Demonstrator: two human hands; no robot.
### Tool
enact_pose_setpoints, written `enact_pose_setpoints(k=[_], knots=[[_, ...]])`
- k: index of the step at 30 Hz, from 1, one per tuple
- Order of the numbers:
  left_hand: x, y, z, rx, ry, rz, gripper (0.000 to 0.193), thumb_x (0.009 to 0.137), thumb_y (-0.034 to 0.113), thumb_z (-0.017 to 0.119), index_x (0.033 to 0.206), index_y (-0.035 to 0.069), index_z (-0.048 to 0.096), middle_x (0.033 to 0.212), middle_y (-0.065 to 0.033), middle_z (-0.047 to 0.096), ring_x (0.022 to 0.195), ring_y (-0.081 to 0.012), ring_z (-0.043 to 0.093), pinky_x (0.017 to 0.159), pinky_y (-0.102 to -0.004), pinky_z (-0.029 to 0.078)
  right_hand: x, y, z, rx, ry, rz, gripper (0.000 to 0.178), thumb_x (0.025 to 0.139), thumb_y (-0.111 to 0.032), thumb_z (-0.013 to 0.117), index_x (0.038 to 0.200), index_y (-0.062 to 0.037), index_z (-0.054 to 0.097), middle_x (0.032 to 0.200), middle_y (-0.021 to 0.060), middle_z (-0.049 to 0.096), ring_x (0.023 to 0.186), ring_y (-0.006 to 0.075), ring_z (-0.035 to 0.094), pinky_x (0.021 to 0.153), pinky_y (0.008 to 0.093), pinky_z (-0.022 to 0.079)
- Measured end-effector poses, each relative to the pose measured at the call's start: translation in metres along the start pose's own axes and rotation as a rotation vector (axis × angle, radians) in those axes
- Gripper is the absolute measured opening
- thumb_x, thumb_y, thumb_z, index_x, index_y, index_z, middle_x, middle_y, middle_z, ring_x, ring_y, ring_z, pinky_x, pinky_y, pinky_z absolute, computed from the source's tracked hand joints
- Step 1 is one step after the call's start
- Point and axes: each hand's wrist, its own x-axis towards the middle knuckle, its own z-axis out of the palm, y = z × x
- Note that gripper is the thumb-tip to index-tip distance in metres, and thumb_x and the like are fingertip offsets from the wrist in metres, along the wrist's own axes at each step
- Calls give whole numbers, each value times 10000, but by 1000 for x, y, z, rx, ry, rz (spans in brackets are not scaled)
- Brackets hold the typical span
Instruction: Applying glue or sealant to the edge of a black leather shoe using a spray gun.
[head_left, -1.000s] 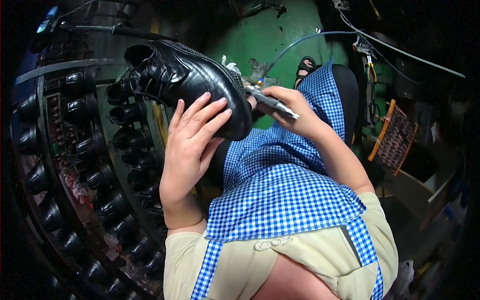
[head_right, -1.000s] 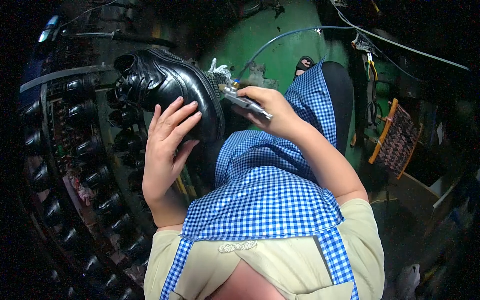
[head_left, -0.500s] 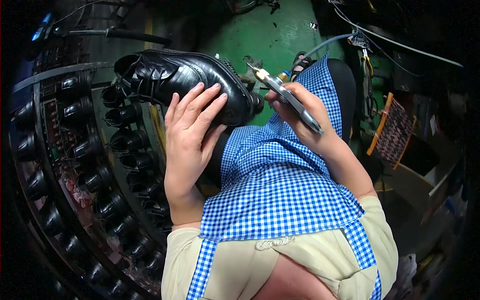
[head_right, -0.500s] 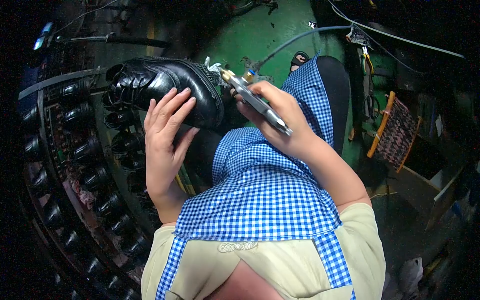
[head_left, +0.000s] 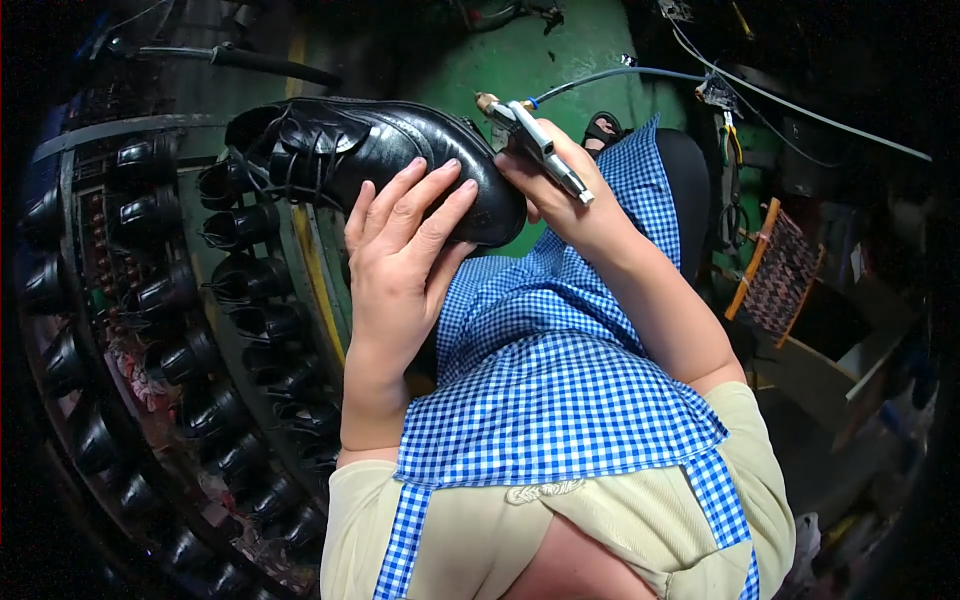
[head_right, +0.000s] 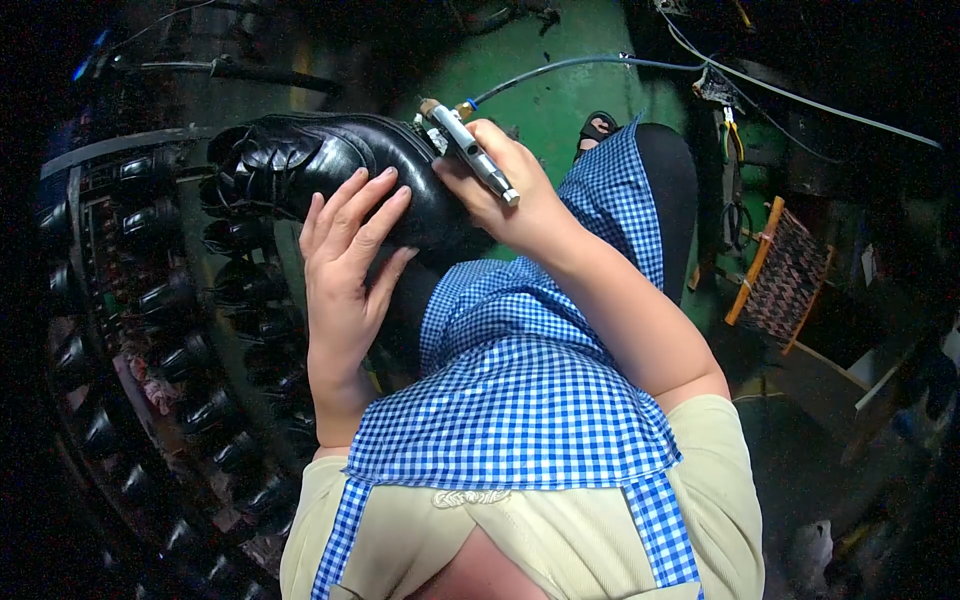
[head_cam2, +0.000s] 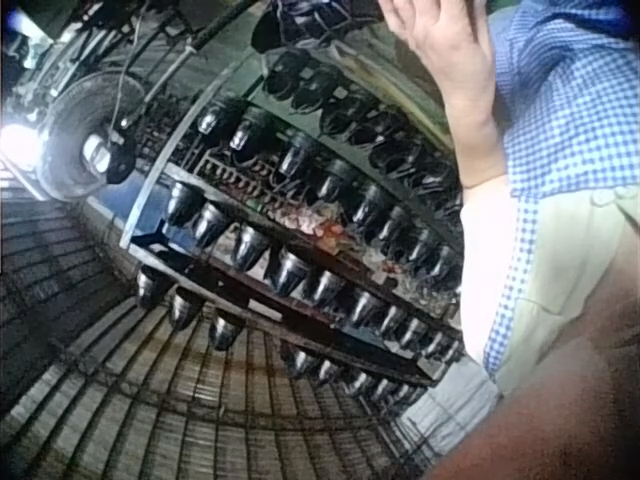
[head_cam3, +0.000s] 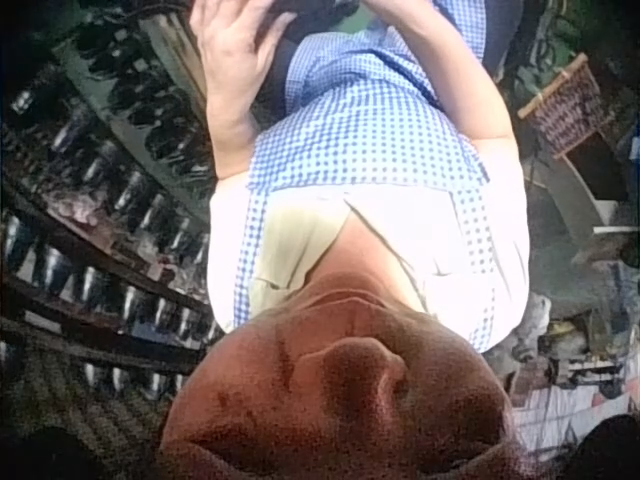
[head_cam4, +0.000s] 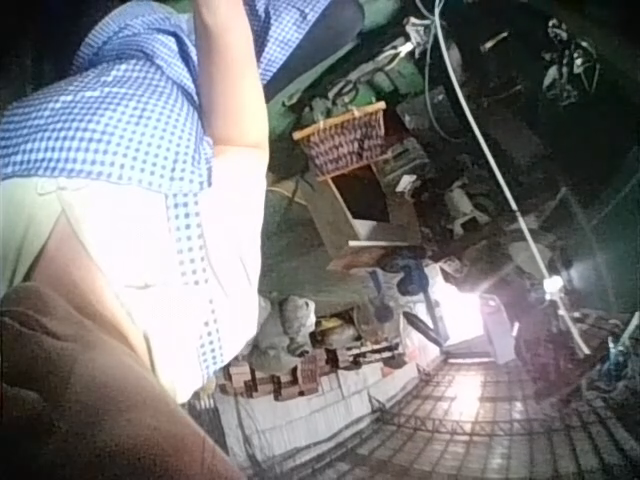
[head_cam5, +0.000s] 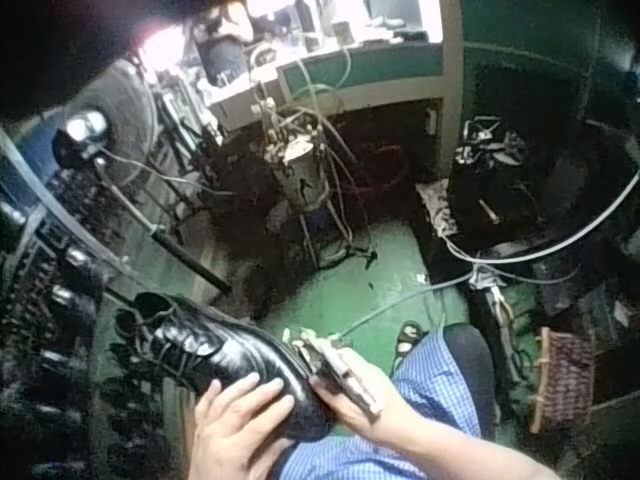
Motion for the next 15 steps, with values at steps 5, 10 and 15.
enact_pose_setpoints(k=[5, 10, 15], knots=[[4, 2, 4, 12, 46, -5, 498, 873, 176, 788, 1364, 212, 710, 1440, -20, 654, 1398, -269, 547, 1228, -494, 276, -17, -3, -7, 98, -45, 5, 210, 996, -140, 694, 1109, -26, 558, 845, 69, 653, 726, 134, 663, 627, 291, 538], [2, 2, 1, 21, 16, -4, 500, 873, 174, 790, 1365, 203, 709, 1442, -25, 654, 1400, -266, 545, 1231, -489, 270, -34, -5, -5, 119, -60, 32, 349, 1015, -117, 696, 1321, -12, 564, 1036, 43, 644, 827, 97, 648, 690, 254, 555], [4, -2, -3, -18, 16, -13, 518, 870, 160, 787, 1380, 180, 699, 1465, -39, 637, 1422, -274, 525, 1240, -492, 257, -47, -12, -18, 132, -149, 49, 399, 999, -77, 699, 1366, -20, 555, 1177, 94, 658, 1114, 175, 670, 878, 324, 605]])
